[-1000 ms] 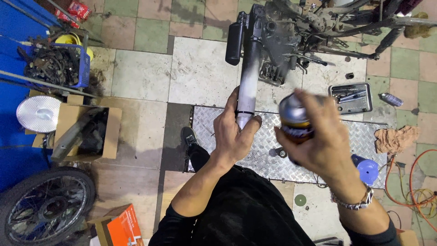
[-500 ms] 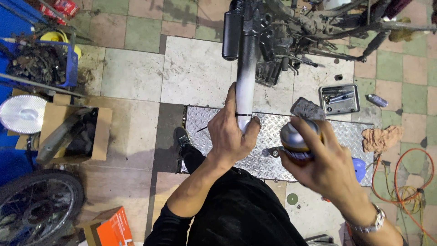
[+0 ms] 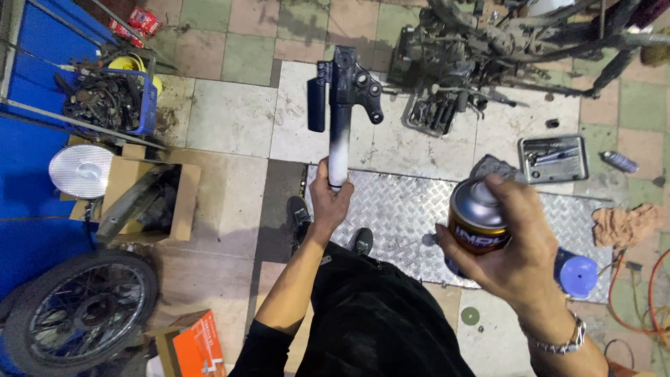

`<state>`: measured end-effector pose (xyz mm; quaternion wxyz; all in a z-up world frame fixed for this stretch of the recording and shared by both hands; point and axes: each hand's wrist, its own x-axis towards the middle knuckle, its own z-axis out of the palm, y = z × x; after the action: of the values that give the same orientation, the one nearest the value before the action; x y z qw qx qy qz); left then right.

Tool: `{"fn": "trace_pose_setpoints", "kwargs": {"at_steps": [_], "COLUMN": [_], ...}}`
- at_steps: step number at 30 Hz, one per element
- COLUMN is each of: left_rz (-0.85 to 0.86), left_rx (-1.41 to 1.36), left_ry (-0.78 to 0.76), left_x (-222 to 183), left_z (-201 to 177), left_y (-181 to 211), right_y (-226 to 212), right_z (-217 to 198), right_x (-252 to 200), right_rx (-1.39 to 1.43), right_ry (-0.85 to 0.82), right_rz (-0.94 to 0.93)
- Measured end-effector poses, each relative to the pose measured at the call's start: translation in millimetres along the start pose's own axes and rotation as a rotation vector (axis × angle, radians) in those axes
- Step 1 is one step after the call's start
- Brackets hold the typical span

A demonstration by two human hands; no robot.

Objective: A person is spray painting a motorcycle fork leg with black paint in a workshop environment.

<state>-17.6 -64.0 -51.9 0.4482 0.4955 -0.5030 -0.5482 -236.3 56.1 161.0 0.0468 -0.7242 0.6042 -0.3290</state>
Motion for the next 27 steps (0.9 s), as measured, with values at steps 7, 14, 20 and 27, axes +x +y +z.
{"fn": "trace_pose_setpoints", "kwargs": {"at_steps": [7, 14, 20, 27], "left_rz": [0.421, 0.409, 0.408, 0.426], "left_rx": [0.266, 0.259, 0.257, 0.273], "left_ry": [0.109, 0.048, 0.040, 0.021], "left_x": [5.1, 8.0, 8.4, 11.2], "left_z": [-15.2, -17.9, -17.9, -20.4], "left_y": [-7.4, 7.6, 18.3, 12.4], "right_y": [-1.2, -10.4, -5.4, -8.3], "right_z": [9.9, -13.4, 2.0, -18.5], "right_x": [10.6, 8.3, 5.7, 20.8], "right_rx": [0.068, 0.065, 0.056, 0.040], "right_ry": [-0.038, 0.001, -0.207, 0.051], "right_rz": [-0.069, -0.092, -0.006, -0.158]}}
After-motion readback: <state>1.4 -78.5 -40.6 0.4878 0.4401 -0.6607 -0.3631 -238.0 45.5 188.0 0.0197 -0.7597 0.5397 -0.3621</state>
